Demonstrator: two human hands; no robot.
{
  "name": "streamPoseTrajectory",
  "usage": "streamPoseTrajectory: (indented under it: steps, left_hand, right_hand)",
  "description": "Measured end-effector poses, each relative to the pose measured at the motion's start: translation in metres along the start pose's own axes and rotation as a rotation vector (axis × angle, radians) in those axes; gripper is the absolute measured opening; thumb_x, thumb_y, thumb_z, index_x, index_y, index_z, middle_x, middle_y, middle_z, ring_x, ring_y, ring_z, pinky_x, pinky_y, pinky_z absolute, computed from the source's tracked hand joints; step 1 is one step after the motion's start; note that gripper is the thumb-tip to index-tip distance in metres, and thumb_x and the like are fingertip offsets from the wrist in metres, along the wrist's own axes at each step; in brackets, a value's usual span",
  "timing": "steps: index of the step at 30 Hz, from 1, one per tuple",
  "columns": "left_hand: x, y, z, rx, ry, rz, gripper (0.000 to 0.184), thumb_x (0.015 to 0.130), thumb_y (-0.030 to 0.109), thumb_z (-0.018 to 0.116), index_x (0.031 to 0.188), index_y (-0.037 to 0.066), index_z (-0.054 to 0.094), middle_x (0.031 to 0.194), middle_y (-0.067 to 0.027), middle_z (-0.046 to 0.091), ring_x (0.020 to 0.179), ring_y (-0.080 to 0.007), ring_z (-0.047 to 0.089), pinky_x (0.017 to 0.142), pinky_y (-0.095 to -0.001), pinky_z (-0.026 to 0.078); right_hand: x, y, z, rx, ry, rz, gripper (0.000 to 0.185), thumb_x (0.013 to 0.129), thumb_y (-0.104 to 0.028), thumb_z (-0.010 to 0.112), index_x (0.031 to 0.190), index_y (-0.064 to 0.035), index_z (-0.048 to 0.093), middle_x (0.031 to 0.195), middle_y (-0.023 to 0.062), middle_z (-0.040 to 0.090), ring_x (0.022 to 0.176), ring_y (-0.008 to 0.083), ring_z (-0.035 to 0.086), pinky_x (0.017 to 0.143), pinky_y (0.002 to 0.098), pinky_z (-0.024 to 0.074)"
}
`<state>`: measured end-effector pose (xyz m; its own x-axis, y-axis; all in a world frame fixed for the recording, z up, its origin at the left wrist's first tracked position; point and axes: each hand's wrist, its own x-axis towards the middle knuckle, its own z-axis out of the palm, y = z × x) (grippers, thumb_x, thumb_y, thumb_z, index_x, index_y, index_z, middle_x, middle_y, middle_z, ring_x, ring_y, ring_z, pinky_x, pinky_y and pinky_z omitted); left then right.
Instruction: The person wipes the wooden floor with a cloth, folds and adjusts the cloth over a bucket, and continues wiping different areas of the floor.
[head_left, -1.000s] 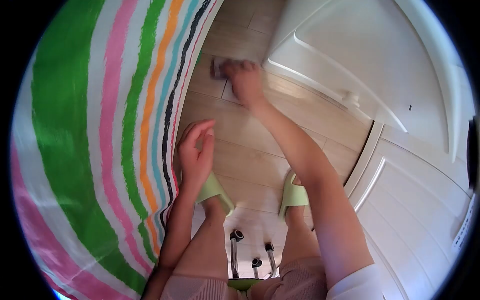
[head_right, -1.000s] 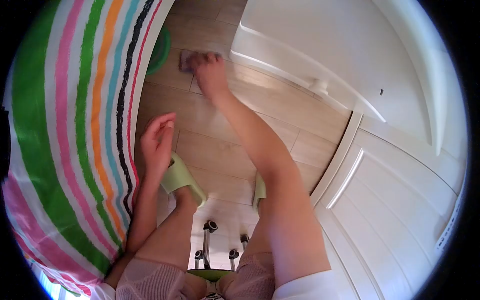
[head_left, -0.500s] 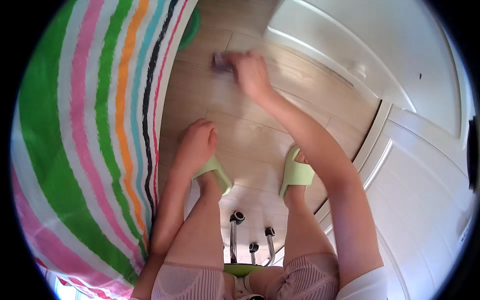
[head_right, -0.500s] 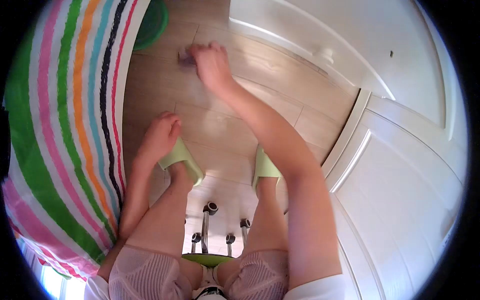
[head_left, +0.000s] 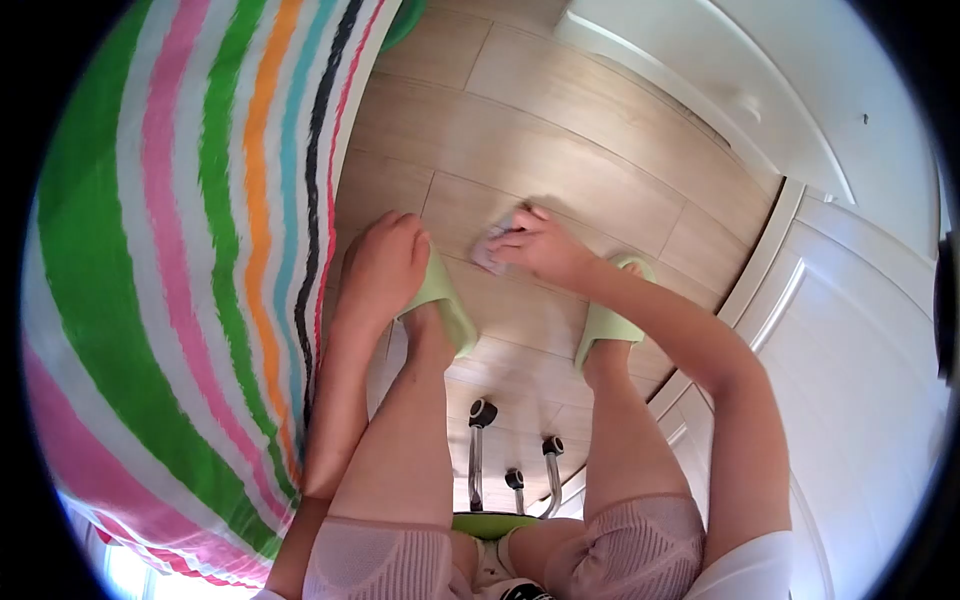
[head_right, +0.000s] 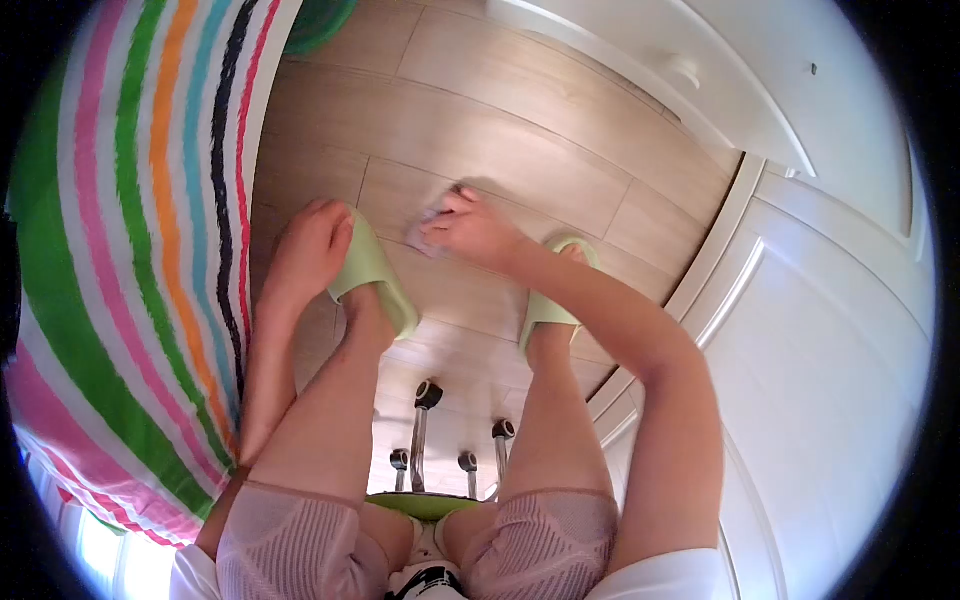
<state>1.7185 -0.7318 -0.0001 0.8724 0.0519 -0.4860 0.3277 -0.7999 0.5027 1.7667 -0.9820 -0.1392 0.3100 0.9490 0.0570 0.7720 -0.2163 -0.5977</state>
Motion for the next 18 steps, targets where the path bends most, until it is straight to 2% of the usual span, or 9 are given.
streamPoseTrajectory:
  steps: [3, 5, 7, 9, 11, 14, 16, 18]
  left_hand:
    - [-0.011, -0.001, 0.006, -0.002, -0.005, 0.013, 0.014, 0.09, 0.01, 0.055, 0.089, -0.004, 0.058, 0.092, -0.0238, 0.061, 0.089, -0.044, 0.059, 0.079, -0.05, 0.047]
    - [-0.018, -0.006, 0.015, 0.007, -0.035, 0.028, 0.015, 0.091, 0.011, 0.054, 0.089, -0.003, 0.059, 0.093, -0.0228, 0.061, 0.089, -0.0432, 0.059, 0.079, -0.0503, 0.048]
    - [-0.021, -0.008, 0.02, 0.043, -0.071, 0.042, 0.018, 0.093, 0.014, 0.052, 0.089, -0.001, 0.06, 0.093, -0.0209, 0.062, 0.088, -0.0414, 0.061, 0.079, -0.0509, 0.049]
    - [-0.026, -0.016, 0.025, 0.009, -0.074, 0.042, 0.018, 0.093, 0.014, 0.052, 0.089, -0.002, 0.06, 0.093, -0.021, 0.062, 0.088, -0.0418, 0.061, 0.079, -0.0507, 0.05]
    - [-0.027, -0.022, 0.029, -0.006, -0.069, 0.046, 0.018, 0.093, 0.013, 0.052, 0.088, -0.002, 0.06, 0.093, -0.0212, 0.062, 0.088, -0.0421, 0.061, 0.079, -0.0506, 0.049]
    - [-0.03, -0.023, 0.025, -0.018, -0.058, 0.049, 0.017, 0.093, 0.012, 0.052, 0.089, -0.003, 0.059, 0.093, -0.0228, 0.061, 0.088, -0.0432, 0.06, 0.078, -0.0502, 0.048]
    - [-0.032, -0.022, 0.02, -0.09, -0.046, 0.051, 0.015, 0.093, 0.01, 0.053, 0.089, -0.005, 0.057, 0.092, -0.0252, 0.06, 0.088, -0.0447, 0.058, 0.077, -0.0493, 0.047]
    - [-0.032, -0.026, 0.021, -0.104, -0.004, 0.08, 0.015, 0.093, 0.009, 0.053, 0.091, -0.004, 0.058, 0.092, -0.024, 0.061, 0.088, -0.0434, 0.059, 0.077, -0.048, 0.047]
  right_hand:
    - [0.014, -0.001, -0.048, 0.097, -0.289, 0.121, 0.028, 0.076, -0.011, 0.064, 0.098, -0.027, 0.071, 0.106, -0.0071, 0.069, 0.105, 0.0177, 0.054, 0.094, 0.0397, 0.0408]
    - [0.062, 0.008, -0.049, -0.09, -0.08, 0.19, 0.046, 0.07, -0.002, 0.066, 0.109, -0.0258, 0.072, 0.11, -0.003, 0.07, 0.104, 0.0226, 0.056, 0.091, 0.0404, 0.0432]
    - [0.132, 0.017, -0.051, -0.044, -0.02, 0.267, 0.045, 0.075, -0.004, 0.063, 0.113, -0.027, 0.071, 0.109, -0.0012, 0.071, 0.103, 0.025, 0.057, 0.091, 0.0404, 0.0443]
    - [0.19, 0.027, -0.019, -0.072, 0.165, 0.194, 0.042, 0.08, -0.007, 0.058, 0.114, -0.0273, 0.071, 0.107, -0.0004, 0.071, 0.103, 0.0262, 0.056, 0.092, 0.0404, 0.0451]
    - [0.232, 0.024, 0.016, -0.201, 0.145, 0.316, 0.037, 0.084, -0.011, 0.055, 0.113, -0.0269, 0.071, 0.108, -0.0024, 0.071, 0.103, 0.0253, 0.056, 0.095, 0.0398, 0.0443]
    - [0.232, 0.028, 0.072, -0.372, 0.062, 0.312, 0.03, 0.085, -0.016, 0.056, 0.11, -0.0264, 0.071, 0.111, -0.0044, 0.069, 0.105, 0.0237, 0.055, 0.096, 0.0386, 0.0432]
    - [0.173, 0.009, 0.05, -0.306, 0.17, 0.11, 0.027, 0.082, -0.018, 0.06, 0.107, -0.0242, 0.071, 0.115, -0.0071, 0.067, 0.104, 0.0214, 0.054, 0.096, 0.0379, 0.0419]
    - [0.106, 0.009, 0.04, -0.213, 0.099, -0.032, 0.029, 0.078, -0.019, 0.063, 0.106, -0.0217, 0.07, 0.117, -0.0083, 0.066, 0.103, 0.0204, 0.053, 0.095, 0.0374, 0.0413]
